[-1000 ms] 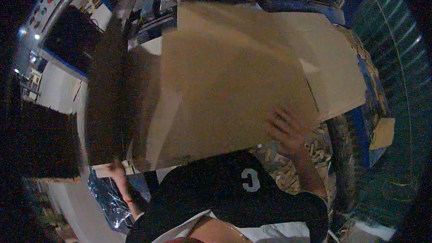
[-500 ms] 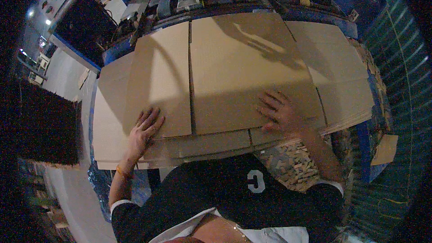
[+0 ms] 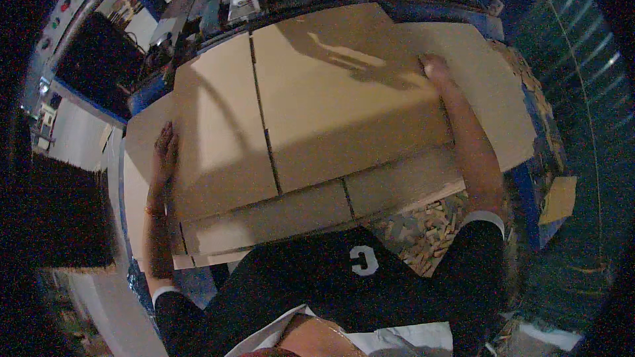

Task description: The person repeatedly folds flat cardboard sheets along pre-scored lines into box shapes and stacks them on a workbench. The hands manipulate each sheet by hand, folding side flaps and top flaps in sequence, then placing the folded unit onto a growing pile.

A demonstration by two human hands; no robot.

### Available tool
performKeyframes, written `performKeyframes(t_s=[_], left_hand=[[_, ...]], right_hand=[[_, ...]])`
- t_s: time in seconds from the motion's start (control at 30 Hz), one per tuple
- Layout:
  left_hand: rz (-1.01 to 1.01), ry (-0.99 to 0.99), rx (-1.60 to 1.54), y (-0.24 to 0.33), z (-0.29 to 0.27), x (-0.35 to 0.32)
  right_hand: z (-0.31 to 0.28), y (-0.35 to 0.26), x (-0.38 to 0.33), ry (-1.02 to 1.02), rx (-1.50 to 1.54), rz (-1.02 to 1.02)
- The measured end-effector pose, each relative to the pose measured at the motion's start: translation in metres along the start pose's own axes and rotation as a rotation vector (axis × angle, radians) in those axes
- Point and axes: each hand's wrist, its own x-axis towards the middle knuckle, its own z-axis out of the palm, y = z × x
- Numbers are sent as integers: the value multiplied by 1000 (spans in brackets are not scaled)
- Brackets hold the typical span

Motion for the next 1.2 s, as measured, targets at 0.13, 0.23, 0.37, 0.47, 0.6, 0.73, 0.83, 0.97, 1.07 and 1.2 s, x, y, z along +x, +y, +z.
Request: performKeyframes(t_s=[0.13, 0.23, 0.37, 0.47, 0.6, 0.73, 0.83, 0.97, 1.07, 1.2], left_hand=[[18, 88, -112, 7, 4, -1], [42, 78, 26, 6, 8, 3], [33, 8, 90, 8, 6, 13], [25, -46, 284, 35, -10, 8], [547, 111, -4, 106, -18, -43], [360, -194, 235, 150, -24, -92], [479, -142, 370, 149, -31, -93], [782, 134, 368, 134, -35, -71], [706, 161, 417, 125, -28, -41], [645, 186, 475, 111, -3, 27]], right_hand=[[17, -25, -5, 68, -789, -4], [23, -40, -8, -34, -757, 256], [13, -49, -5, 10, -482, 193], [-4, -65, -21, -64, -534, 50], [-20, -97, -96, 84, -517, -288], [-20, -113, -165, -262, -417, -373], [-15, -113, -174, -264, -494, -387], [-8, -115, -146, -179, -509, -474], [-2, -126, -120, -208, -503, -363], [14, -141, -74, -223, -139, -282]])
